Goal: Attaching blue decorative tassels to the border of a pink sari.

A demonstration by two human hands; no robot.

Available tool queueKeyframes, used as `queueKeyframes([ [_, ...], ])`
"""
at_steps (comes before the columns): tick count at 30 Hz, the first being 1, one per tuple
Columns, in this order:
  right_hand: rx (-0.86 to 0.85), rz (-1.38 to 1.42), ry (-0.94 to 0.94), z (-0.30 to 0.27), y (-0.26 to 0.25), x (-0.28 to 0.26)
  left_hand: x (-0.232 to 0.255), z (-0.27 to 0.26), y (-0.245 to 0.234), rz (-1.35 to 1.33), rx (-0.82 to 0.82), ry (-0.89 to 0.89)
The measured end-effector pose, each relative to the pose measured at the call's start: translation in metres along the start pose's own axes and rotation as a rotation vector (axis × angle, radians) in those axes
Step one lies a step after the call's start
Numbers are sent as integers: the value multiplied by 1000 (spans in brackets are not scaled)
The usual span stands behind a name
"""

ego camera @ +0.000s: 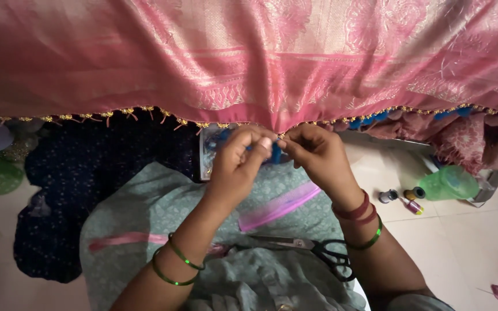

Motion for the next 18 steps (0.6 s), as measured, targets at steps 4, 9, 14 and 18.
queueKeyframes([
  [4, 19, -26, -59, -3, -2, -3, 25, -1, 4, 11, -6, 105],
  [9, 47, -75, -88, -4, -3, -9, 42, -2, -7, 510, 169, 482],
  [14, 76, -65, -66, -7, -2, -8, 0, -3, 1, 160, 88, 46],
  [18, 175, -184, -239, -14, -6, -26, 5, -12, 12, 31, 70, 22],
])
Point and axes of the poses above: each hand's wrist, its own z-axis towards the middle knuckle, its own y-axis out of the palm, x = y × z, the point moved 8 cm from there along z, towards the middle knuckle, and after that the axes turned 13 degrees about x, right-handed, at the moved point
